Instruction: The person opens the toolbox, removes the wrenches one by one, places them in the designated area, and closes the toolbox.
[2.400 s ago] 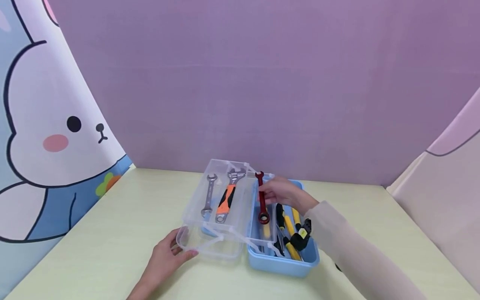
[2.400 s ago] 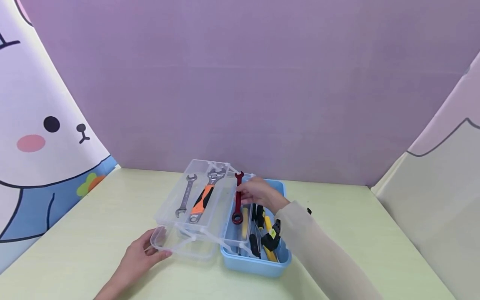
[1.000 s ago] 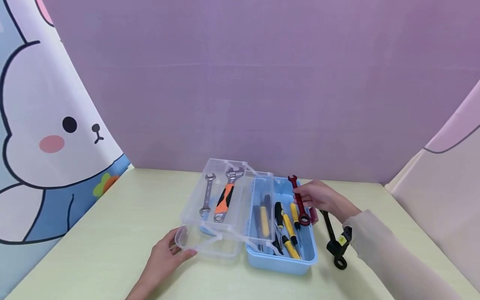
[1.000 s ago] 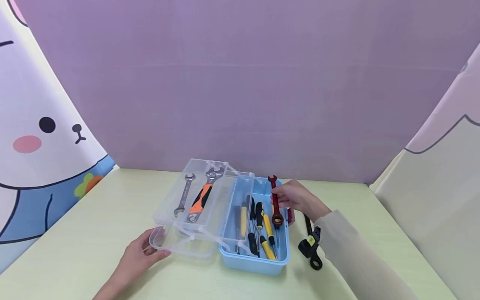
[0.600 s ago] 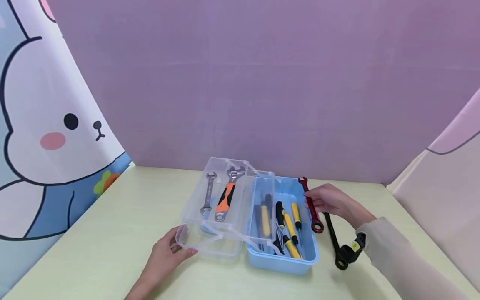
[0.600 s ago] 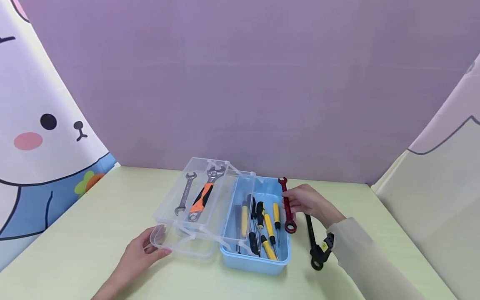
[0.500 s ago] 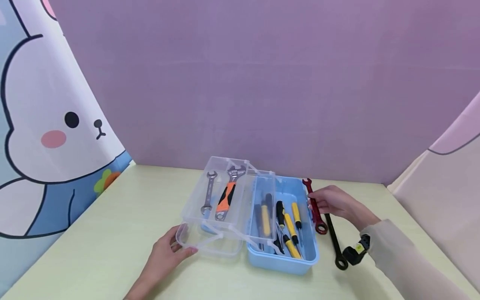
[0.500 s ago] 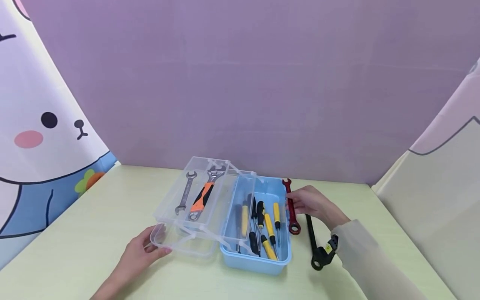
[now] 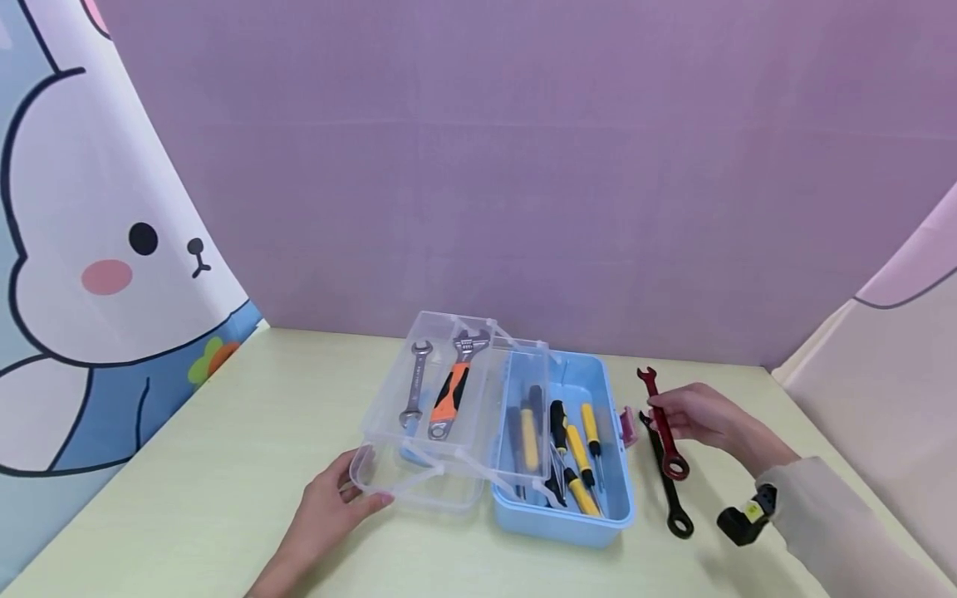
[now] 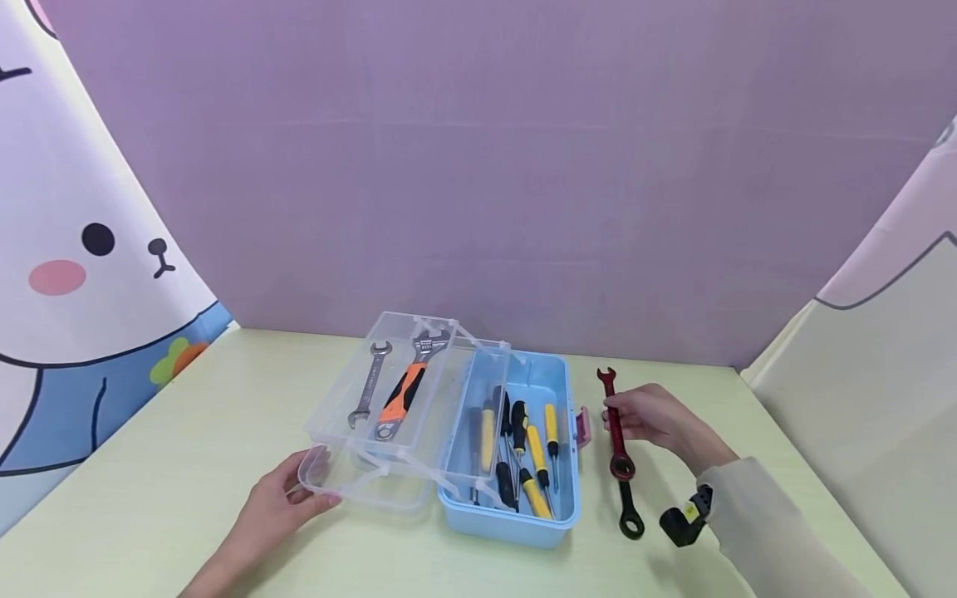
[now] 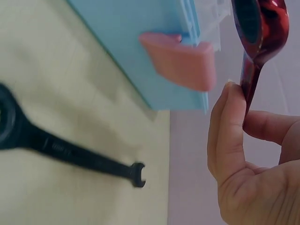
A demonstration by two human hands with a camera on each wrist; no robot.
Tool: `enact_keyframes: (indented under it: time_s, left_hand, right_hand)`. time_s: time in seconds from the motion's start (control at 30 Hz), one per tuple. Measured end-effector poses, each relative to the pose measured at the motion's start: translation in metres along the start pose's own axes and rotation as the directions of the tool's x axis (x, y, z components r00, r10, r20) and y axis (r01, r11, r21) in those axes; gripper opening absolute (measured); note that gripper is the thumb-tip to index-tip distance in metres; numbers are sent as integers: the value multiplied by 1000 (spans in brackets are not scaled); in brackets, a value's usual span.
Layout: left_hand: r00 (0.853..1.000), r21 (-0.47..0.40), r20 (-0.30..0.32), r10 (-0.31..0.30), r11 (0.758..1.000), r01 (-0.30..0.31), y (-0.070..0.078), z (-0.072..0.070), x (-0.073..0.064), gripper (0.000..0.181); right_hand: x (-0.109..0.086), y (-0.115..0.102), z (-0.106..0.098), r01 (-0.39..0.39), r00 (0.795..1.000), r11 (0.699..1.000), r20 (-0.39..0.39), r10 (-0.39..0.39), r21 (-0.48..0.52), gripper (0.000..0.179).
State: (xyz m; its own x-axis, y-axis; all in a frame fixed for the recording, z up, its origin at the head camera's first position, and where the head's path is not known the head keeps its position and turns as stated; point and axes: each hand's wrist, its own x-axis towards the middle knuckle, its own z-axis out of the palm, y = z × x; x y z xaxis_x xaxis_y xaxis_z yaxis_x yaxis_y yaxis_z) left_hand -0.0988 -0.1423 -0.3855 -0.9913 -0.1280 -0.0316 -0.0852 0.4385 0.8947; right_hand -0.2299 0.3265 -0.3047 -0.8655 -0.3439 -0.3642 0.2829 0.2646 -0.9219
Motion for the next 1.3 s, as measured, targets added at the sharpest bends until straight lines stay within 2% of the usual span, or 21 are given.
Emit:
enact_keyframes:
  time_s: [0.47, 0.73, 0.9, 1.03, 1.3]
  left_hand:
    - [1000, -18, 4, 11, 1000, -10, -2, -1, 0, 76]
    - [1000, -5, 0, 16, 1000, -16, -2, -2, 1, 76]
    - [1000, 4, 0, 27, 1000, -27, -3, -1, 1, 77]
    - [1000, -13, -2, 11, 1000, -11, -3, -1, 1, 76]
    - [1000, 15, 0, 14, 1000, -14, -1, 0, 2, 77]
  right_hand:
    - [-13, 24, -23, -7, 999, 998, 41, 4, 56, 29]
    - [-18, 38, -29, -25, 999, 999, -21, 25, -21, 23]
    - [-21, 45, -31, -48, 998, 998, -47, 46, -31, 20]
    - [-22, 50, -32, -59, 996, 997, -70, 55, -55, 19]
    - [-21, 65, -34, -64, 995, 988, -90, 51, -141, 17]
